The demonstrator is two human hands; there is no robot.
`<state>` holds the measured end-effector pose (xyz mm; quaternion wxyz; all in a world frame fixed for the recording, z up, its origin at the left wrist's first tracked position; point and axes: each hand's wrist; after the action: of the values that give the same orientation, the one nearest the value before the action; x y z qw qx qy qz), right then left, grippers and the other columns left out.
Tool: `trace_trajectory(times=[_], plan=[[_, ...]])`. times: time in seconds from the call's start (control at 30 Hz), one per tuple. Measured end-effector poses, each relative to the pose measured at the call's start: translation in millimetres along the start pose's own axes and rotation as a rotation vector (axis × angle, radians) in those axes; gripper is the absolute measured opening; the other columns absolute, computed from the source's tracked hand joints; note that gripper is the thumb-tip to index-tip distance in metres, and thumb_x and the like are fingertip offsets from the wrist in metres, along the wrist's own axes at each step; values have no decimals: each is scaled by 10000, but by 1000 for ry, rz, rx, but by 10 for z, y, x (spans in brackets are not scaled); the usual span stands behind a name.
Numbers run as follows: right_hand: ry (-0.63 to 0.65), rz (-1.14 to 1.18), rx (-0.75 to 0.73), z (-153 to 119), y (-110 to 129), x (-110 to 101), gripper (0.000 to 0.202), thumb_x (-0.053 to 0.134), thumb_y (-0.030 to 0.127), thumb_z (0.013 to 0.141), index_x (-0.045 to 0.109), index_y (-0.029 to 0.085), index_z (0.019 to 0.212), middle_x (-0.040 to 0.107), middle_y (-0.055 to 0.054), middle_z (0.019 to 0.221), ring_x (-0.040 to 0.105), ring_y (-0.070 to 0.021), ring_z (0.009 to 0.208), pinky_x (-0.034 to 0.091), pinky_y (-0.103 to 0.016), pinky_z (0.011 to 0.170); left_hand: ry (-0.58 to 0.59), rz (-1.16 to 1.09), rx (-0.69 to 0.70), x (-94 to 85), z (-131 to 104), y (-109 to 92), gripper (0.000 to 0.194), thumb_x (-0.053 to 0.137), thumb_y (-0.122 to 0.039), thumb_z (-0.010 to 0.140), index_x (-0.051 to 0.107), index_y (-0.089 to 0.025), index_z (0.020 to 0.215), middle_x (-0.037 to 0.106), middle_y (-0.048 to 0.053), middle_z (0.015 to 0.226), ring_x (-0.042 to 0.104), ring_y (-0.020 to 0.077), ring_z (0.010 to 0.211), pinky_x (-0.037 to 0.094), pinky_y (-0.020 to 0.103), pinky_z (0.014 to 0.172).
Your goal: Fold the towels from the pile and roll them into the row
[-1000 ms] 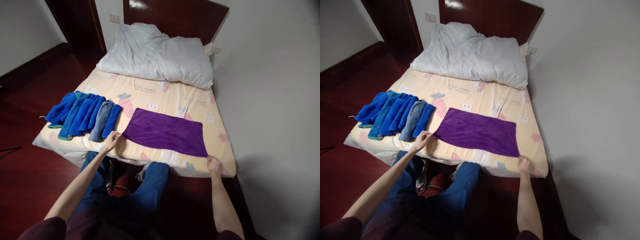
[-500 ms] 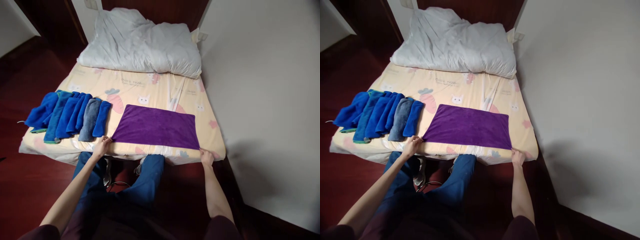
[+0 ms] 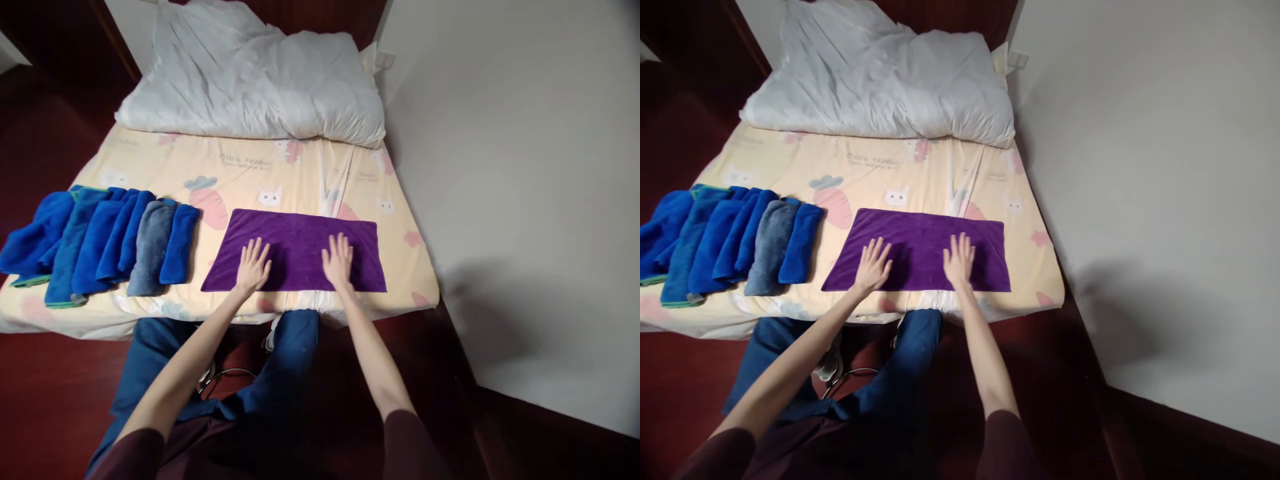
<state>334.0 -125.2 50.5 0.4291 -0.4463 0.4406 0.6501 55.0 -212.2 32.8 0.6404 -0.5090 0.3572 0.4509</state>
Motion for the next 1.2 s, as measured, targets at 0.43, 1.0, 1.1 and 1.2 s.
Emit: trace_trajectory(times=[0.43,1.0,1.1,1.2], plan=[[241,108,-151,-252,578,803,610,288,493,1057,292,230,1607,136,-44,1699,69,-248,1581,59,-539,1273,74,-36,11,772,-39,-196,604,336,-417,1019,364,-178,1573,178,92,1684,128,301,1568,108,557,1266],[222,-66,314,-268,-1510,502,677,205,514,1051,211,153,1623,122,-101,1701,82,-225,1577,79,-499,1272,18,-5,-266,183,-155,851,660,364,-479,983,367,-180,1571,206,135,1677,134,317,1564,112,569,1255],[219,-91,366,-274,-1746,476,709,160,539,1047,194,132,1626,108,-107,1702,64,-223,1578,67,-479,1277,0,9,-287,144,-173,963,677,339,-496,988,366,-151,1569,204,145,1676,123,312,1566,107,540,1265],[203,-112,388,-266,-1825,489,733,128,554,1043,179,114,1627,101,-109,1703,50,-224,1579,55,-458,1281,7,27,-291,152,-167,968,681,329,-499,991,359,-144,1571,202,149,1676,118,310,1567,107,536,1266]])
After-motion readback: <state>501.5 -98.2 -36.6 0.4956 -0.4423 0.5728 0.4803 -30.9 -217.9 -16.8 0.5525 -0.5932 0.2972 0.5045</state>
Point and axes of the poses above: each hand's wrist, its own z-axis towards the middle knuckle, its own x-axis out of the palm, y = z × x
